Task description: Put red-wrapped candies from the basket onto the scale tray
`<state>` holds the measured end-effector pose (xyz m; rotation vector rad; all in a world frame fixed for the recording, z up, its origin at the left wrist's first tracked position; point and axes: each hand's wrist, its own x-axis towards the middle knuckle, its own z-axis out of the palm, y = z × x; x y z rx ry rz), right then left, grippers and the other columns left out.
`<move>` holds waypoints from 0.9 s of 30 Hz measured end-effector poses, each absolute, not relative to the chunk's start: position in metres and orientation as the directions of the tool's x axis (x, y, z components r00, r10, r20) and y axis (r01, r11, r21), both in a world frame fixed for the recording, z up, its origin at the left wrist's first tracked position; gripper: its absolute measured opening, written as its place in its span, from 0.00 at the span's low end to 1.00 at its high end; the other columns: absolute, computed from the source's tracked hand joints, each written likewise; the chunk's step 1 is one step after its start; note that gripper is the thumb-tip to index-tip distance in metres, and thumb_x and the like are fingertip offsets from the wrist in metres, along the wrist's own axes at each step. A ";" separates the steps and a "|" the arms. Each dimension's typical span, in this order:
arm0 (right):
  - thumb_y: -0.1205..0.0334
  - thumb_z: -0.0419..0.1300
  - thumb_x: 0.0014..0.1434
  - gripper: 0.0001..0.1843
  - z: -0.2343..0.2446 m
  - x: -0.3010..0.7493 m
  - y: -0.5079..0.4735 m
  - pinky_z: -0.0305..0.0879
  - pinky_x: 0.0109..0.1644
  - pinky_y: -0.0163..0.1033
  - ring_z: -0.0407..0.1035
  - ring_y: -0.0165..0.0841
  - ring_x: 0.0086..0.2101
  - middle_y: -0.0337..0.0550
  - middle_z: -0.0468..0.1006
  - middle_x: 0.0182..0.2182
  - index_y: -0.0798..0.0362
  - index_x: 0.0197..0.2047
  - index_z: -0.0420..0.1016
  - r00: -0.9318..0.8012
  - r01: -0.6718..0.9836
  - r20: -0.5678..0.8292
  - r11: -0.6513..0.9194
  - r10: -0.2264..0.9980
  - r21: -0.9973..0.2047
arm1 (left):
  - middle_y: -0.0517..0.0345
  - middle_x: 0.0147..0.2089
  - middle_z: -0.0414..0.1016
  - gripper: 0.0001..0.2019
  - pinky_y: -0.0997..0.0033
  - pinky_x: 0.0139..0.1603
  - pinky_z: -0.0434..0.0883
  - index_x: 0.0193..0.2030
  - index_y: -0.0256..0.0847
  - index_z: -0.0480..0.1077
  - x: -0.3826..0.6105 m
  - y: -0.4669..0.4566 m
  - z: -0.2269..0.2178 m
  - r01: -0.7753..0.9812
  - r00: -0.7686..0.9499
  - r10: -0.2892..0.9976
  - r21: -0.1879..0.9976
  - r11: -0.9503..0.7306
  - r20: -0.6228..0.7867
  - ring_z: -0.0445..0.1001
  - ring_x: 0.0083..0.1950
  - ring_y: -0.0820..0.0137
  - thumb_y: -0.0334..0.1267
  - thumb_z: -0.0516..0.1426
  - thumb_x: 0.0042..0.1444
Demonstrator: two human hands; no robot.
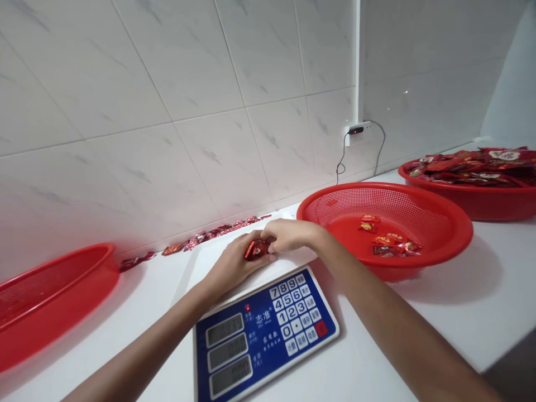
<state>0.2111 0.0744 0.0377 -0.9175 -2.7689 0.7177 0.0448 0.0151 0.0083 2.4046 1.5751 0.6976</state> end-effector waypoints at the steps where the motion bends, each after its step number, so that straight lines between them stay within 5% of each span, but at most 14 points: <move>1: 0.70 0.58 0.50 0.07 0.039 0.214 0.076 0.59 0.33 0.37 0.68 0.34 0.33 0.45 0.76 0.31 0.58 0.34 0.76 -0.817 0.509 -0.020 0.706 0.576 -0.492 | 0.55 0.44 0.78 0.12 0.63 0.44 0.70 0.45 0.44 0.70 0.045 0.016 0.008 0.826 0.336 0.899 0.372 -0.424 0.280 0.75 0.43 0.63 0.47 0.57 0.59; 7: 0.70 0.59 0.51 0.08 0.041 0.224 0.078 0.62 0.37 0.34 0.71 0.31 0.36 0.45 0.78 0.33 0.58 0.35 0.76 -0.816 0.466 -0.046 0.609 0.576 -0.642 | 0.54 0.42 0.76 0.11 0.63 0.44 0.68 0.42 0.43 0.72 0.041 0.019 0.004 0.862 0.329 0.902 0.301 -0.408 0.281 0.73 0.42 0.64 0.46 0.54 0.61; 15: 0.66 0.62 0.51 0.06 0.039 0.215 0.074 0.62 0.32 0.35 0.71 0.32 0.32 0.47 0.80 0.32 0.59 0.33 0.76 -0.785 0.515 -0.032 0.623 0.619 -0.589 | 0.50 0.45 0.73 0.12 0.60 0.44 0.68 0.45 0.44 0.72 0.041 0.020 -0.001 0.899 0.274 0.911 0.255 -0.356 0.308 0.73 0.43 0.59 0.47 0.54 0.61; 22: 0.65 0.59 0.56 0.15 0.040 0.214 0.070 0.63 0.35 0.36 0.73 0.34 0.35 0.46 0.79 0.32 0.58 0.46 0.76 -0.747 0.567 -0.023 0.619 0.664 -0.543 | 0.49 0.48 0.75 0.15 0.59 0.44 0.68 0.49 0.45 0.72 0.034 0.022 -0.002 0.913 0.219 0.911 0.255 -0.318 0.350 0.75 0.45 0.56 0.48 0.52 0.61; 27: 0.63 0.63 0.53 0.23 0.036 0.212 0.070 0.65 0.34 0.36 0.72 0.34 0.36 0.49 0.78 0.43 0.57 0.53 0.71 -0.756 0.539 0.020 0.640 0.654 -0.548 | 0.51 0.46 0.78 0.11 0.62 0.42 0.68 0.43 0.46 0.74 0.031 0.025 0.003 0.886 0.182 0.903 0.334 -0.322 0.390 0.76 0.43 0.57 0.45 0.55 0.58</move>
